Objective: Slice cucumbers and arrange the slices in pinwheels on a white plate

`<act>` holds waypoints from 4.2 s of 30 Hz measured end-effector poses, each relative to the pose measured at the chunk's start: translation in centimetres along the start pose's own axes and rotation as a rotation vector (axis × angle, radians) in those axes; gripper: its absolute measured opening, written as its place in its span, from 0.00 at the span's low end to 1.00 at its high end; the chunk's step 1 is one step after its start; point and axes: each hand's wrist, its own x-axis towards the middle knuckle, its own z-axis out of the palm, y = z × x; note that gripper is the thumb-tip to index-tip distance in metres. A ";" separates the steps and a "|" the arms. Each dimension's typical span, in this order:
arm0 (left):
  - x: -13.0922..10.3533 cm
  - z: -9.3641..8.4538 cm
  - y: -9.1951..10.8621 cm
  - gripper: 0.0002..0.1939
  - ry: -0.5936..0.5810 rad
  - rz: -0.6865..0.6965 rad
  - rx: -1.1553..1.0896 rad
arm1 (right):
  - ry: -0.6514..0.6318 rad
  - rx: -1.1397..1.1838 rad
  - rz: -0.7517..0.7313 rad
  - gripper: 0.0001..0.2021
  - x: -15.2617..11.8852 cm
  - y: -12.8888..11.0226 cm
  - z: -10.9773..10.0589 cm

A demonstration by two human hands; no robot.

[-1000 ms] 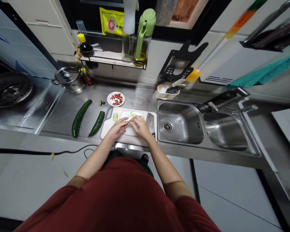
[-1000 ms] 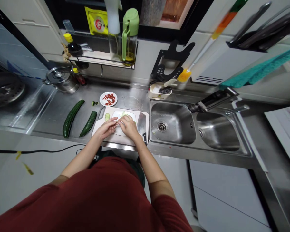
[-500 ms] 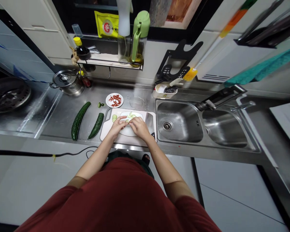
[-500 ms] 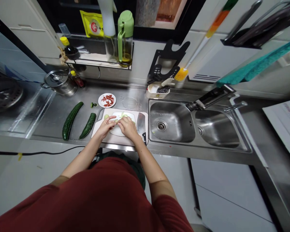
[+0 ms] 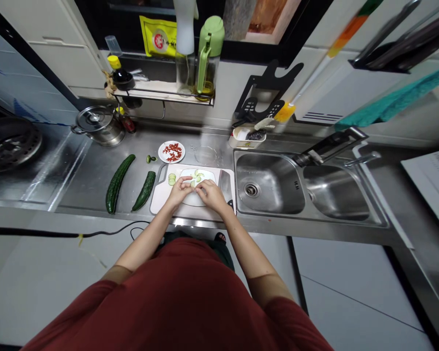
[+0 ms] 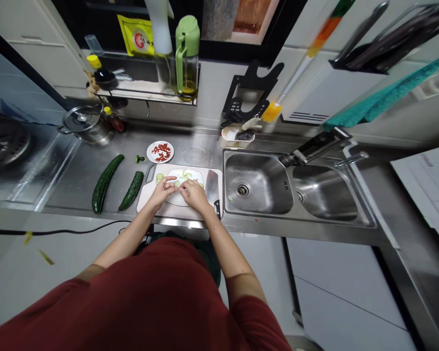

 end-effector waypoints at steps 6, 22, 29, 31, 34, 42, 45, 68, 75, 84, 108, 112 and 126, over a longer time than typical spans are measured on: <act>0.6 -0.2 -0.9 0.26 -0.002 -0.013 0.028 | -0.049 0.056 0.035 0.06 0.1 1.0 0.7; 1.5 -1.5 -3.6 0.23 -0.084 -0.117 0.125 | -0.211 0.248 0.215 0.07 -0.2 3.8 3.5; 1.8 -2.0 -4.9 0.22 -0.095 -0.116 0.262 | -0.255 0.214 0.230 0.07 -0.5 4.3 4.6; 2.1 -2.1 -5.3 0.21 -0.096 -0.110 0.298 | -0.261 0.198 0.228 0.07 -0.6 4.3 4.8; 2.5 -2.3 -5.8 0.19 -0.106 -0.107 0.342 | -0.269 0.137 0.228 0.07 -0.8 4.1 4.8; 2.2 -2.0 -5.2 0.16 -0.040 0.016 0.672 | -0.303 -0.107 0.240 0.10 -1.1 2.9 4.8; 1.8 -1.5 -4.8 0.17 -0.033 0.089 0.852 | -0.290 -0.173 0.230 0.10 -1.3 2.7 5.0; 1.5 -2.2 -4.0 0.13 -0.212 0.312 1.338 | -0.220 -0.272 0.135 0.14 -3.5 2.6 5.6; 1.3 -2.4 -4.4 0.14 -0.185 0.313 1.353 | -0.233 -0.341 0.106 0.15 -3.5 2.1 5.7; 1.1 -2.3 -4.4 0.14 -0.177 0.303 1.398 | -0.249 -0.447 0.175 0.17 -3.8 1.1 5.9; 1.3 -2.3 -4.8 0.13 -0.163 0.277 1.390 | -0.205 -0.408 0.164 0.17 -3.9 1.4 6.1; 1.3 -2.2 -4.9 0.12 -0.144 0.275 1.388 | -0.198 -0.417 0.160 0.17 -3.9 1.6 6.2; 0.9 -1.5 -4.1 0.13 -0.144 0.214 1.390 | -0.250 -0.448 0.183 0.17 -3.5 1.0 6.0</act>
